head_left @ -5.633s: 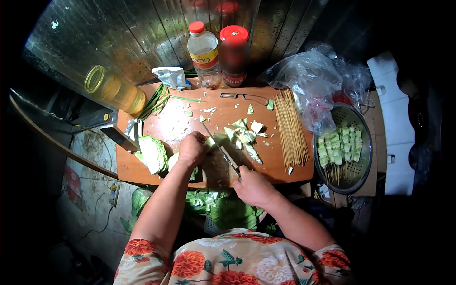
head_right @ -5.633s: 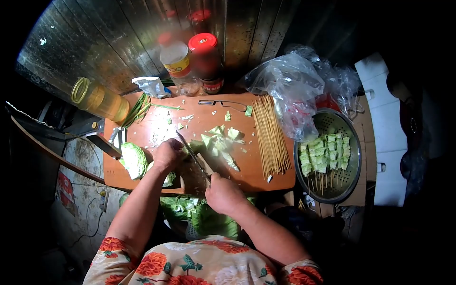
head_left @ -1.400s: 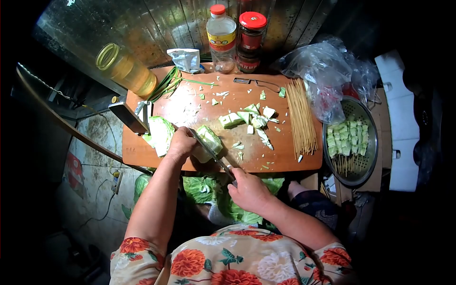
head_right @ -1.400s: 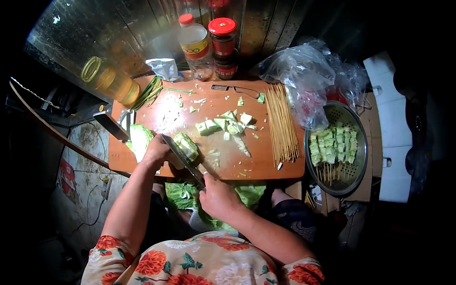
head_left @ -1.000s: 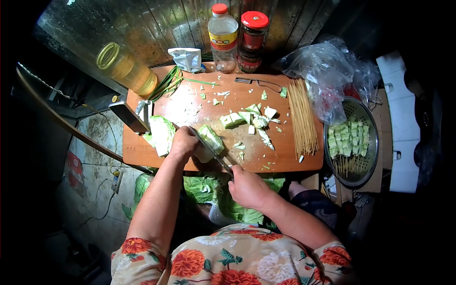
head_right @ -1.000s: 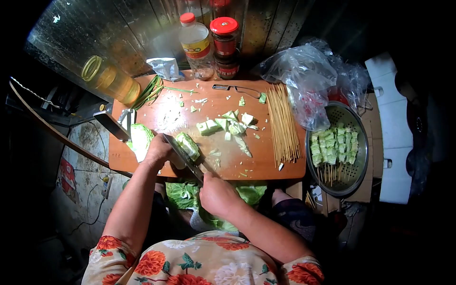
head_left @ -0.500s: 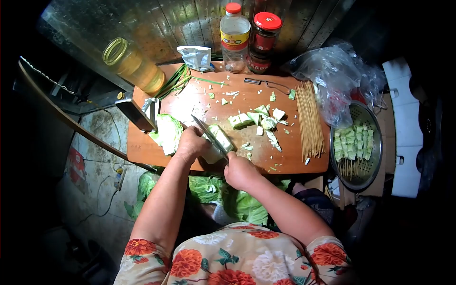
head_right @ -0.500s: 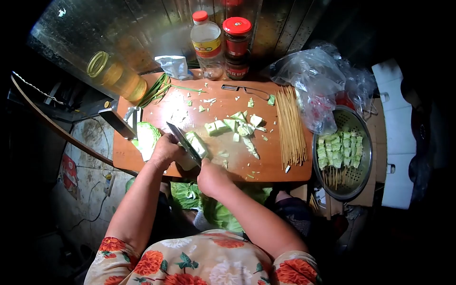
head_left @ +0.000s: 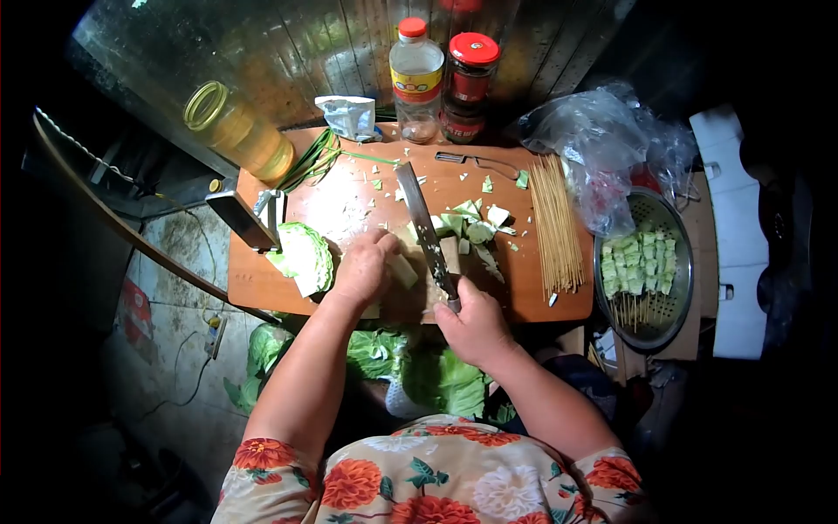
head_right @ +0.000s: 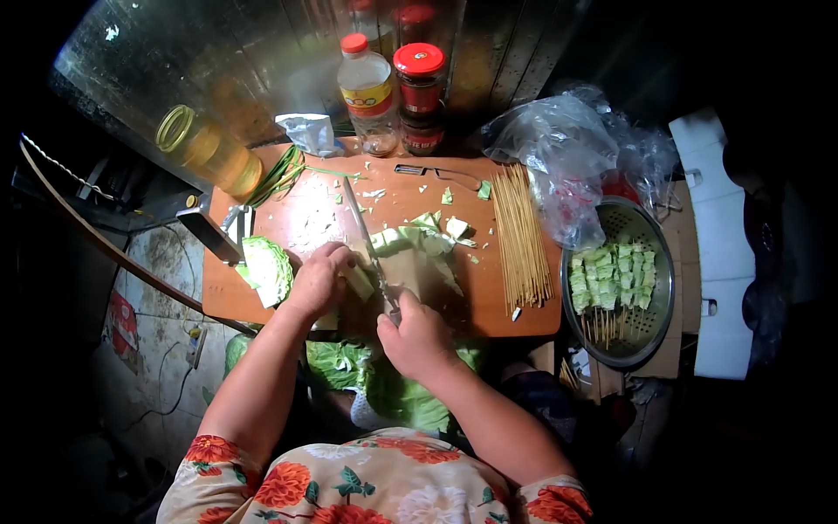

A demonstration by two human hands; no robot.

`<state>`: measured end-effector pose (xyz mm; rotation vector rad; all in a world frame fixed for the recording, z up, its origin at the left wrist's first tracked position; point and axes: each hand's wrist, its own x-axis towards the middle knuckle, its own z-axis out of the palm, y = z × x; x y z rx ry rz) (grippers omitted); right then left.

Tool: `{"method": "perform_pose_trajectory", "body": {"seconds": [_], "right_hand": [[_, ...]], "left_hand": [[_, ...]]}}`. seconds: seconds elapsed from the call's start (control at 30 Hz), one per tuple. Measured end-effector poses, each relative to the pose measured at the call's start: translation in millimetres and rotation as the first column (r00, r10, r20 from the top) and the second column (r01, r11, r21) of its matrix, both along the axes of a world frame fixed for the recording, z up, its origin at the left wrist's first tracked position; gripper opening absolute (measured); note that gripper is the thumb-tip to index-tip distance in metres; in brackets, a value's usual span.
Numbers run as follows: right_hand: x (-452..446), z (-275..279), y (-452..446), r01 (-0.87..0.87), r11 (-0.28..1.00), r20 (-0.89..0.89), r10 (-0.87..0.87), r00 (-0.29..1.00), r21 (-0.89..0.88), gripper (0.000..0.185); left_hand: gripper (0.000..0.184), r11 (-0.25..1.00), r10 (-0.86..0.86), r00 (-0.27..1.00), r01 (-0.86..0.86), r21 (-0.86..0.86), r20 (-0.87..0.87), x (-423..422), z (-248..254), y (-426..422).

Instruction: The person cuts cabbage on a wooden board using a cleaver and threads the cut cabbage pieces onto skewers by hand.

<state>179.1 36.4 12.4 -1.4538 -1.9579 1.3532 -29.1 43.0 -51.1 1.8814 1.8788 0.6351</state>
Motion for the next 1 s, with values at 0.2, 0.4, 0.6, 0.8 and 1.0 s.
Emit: {"method": "perform_pose_trajectory", "body": {"seconds": [0.2,0.4,0.6,0.8,1.0], "right_hand": [[21,2,-6,-0.063,0.996,0.149,0.071,0.986,-0.056,0.027],[34,-7,-24,-0.101,0.990,0.190,0.119,0.975,-0.102,0.031],[34,0,-29,-0.126,0.973,0.279,0.178,0.944,-0.193,0.033],[33,6,-25,-0.159,0.966,0.303,0.218,0.928,-0.206,0.030],[26,-1,-10,-0.244,0.952,0.321,0.293,0.901,-0.182,0.029]], "left_hand": [[0.032,0.981,0.041,0.998,-0.050,-0.189,-0.050,1,6,-1],[0.031,0.976,0.122,0.991,-0.130,-0.172,-0.054,22,0,-8],[0.031,0.981,0.142,0.986,-0.152,-0.119,-0.092,29,-6,-13],[0.031,0.982,0.156,0.983,-0.166,-0.092,-0.101,30,-7,-14],[0.032,0.974,0.189,0.981,-0.193,-0.116,-0.046,28,-15,-10]]}}
